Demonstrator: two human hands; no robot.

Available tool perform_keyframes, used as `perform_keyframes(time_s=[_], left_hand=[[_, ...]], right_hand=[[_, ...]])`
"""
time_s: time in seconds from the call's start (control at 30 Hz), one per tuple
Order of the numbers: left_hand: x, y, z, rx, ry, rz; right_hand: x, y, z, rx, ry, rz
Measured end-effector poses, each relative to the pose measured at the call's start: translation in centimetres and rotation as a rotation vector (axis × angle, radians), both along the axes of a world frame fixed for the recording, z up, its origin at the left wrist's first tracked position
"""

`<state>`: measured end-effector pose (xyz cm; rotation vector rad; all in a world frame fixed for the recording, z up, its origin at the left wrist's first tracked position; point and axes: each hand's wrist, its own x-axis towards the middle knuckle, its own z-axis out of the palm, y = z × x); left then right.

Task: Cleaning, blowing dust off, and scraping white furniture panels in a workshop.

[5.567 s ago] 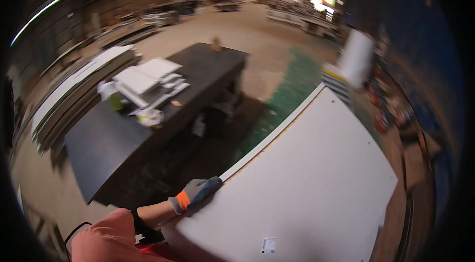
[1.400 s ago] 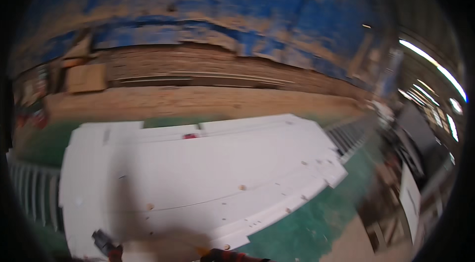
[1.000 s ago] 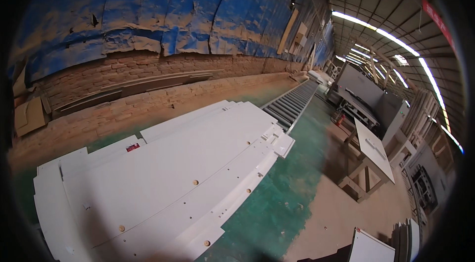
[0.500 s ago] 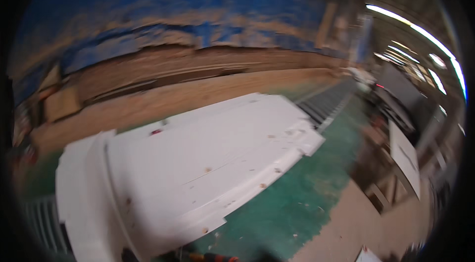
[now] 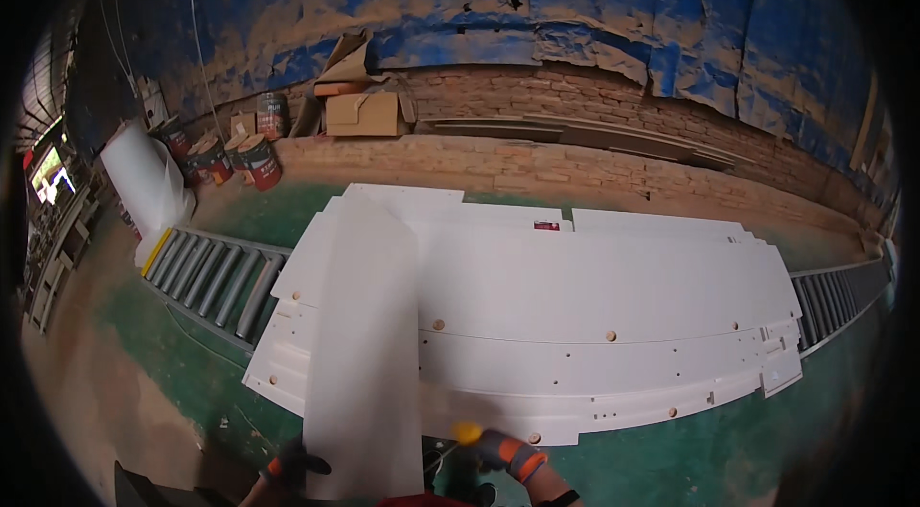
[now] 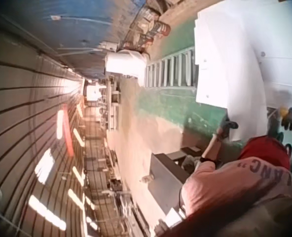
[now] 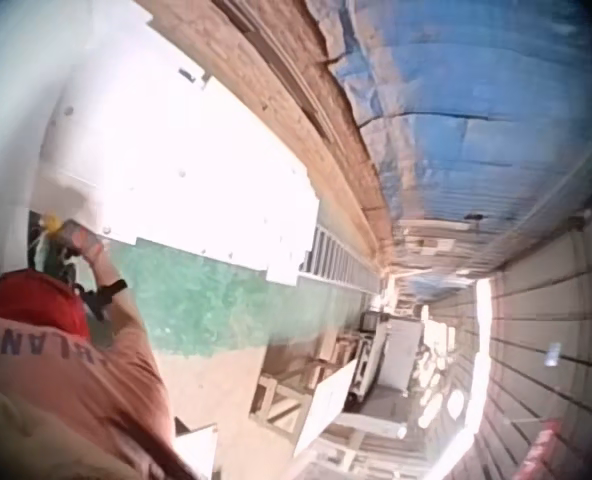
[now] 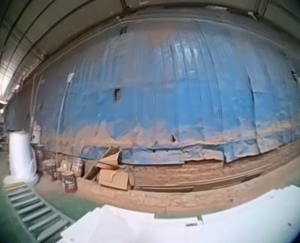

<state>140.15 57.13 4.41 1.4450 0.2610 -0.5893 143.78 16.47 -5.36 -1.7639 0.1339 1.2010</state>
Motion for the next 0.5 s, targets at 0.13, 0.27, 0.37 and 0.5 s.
perform_keyframes(time_s=[0.13,0.27,0.37,0.5], left_hand=[[0.4,0.8,0.3,-0.188,0.035,0.099],[0.6,7.1,-5.2,-0.138,0.164,0.184],[2.5,7.9,-8.3,-0.049,0.228,0.32],[3.7,8.1,-9.0,0.086,0.15,0.481]], right_hand=[[-1.0,-0.1,-6.6,-0.175,-0.001,0.168],[5.6,-2.2,-3.0,0.065,-0.621,-0.271],[8.3,-1.4,-2.0,0.135,-0.138,-0.638],[6.0,3.1,-0.4,-0.063,0.025,-0.097]])
